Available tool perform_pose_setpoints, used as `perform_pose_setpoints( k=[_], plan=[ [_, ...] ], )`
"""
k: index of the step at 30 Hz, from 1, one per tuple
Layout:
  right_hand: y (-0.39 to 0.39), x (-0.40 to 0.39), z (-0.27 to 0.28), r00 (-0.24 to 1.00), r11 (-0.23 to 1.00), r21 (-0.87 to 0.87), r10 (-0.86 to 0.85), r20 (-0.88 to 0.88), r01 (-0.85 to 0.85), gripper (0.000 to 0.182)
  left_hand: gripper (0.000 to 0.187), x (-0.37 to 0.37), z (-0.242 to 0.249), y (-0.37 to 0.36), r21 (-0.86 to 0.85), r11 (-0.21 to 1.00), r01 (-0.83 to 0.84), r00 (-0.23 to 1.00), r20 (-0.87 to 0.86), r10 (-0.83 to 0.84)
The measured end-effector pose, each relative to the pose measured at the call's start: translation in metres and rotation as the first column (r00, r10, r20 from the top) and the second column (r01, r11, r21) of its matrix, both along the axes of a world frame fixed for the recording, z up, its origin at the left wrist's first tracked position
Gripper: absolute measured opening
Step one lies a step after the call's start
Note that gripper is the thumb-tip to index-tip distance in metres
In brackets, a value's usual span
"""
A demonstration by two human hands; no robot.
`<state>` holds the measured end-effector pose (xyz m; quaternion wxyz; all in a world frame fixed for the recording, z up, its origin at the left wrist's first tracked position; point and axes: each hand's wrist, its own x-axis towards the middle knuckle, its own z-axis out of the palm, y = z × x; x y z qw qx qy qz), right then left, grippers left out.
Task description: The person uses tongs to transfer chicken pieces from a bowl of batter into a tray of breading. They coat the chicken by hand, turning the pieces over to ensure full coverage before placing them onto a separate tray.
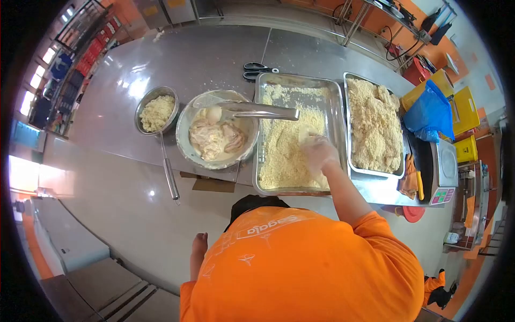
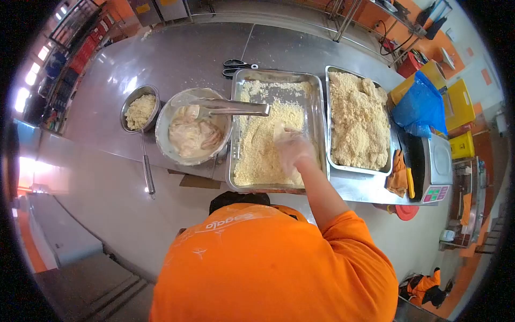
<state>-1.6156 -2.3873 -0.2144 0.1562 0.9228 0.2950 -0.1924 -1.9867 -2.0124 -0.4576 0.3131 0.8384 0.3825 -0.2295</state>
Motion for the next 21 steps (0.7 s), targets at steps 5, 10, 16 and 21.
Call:
perform_pose_setpoints(
  k=[5, 10, 16, 21],
  plan=[
    [-0.038, 0.031, -0.087, 0.992, 0.990, 0.123, -0.083, 0.098, 0.071, 0.030, 0.038, -0.008, -0.004, -0.001, -0.023, 0.999, -0.035, 0.999, 0.013, 0.036],
    [-0.019, 0.032, 0.057, 0.785, 0.638, 0.457, -0.526, -0.328, 0.619, 0.031, 0.039, -0.019, -0.013, 0.000, -0.012, 1.000, -0.028, 0.998, 0.049, 0.029],
    [0.005, 0.035, 0.102, 0.899, 0.981, -0.150, 0.176, 0.402, -0.125, 0.037, 0.040, -0.028, -0.010, -0.008, -0.005, 1.000, -0.030, 0.999, -0.020, 0.030],
    [0.024, 0.022, 0.044, 0.996, 0.998, -0.044, -0.041, 0.084, 0.045, 0.043, 0.040, -0.037, -0.040, -0.007, -0.045, 0.998, -0.034, 0.999, 0.013, 0.035]
  ],
)
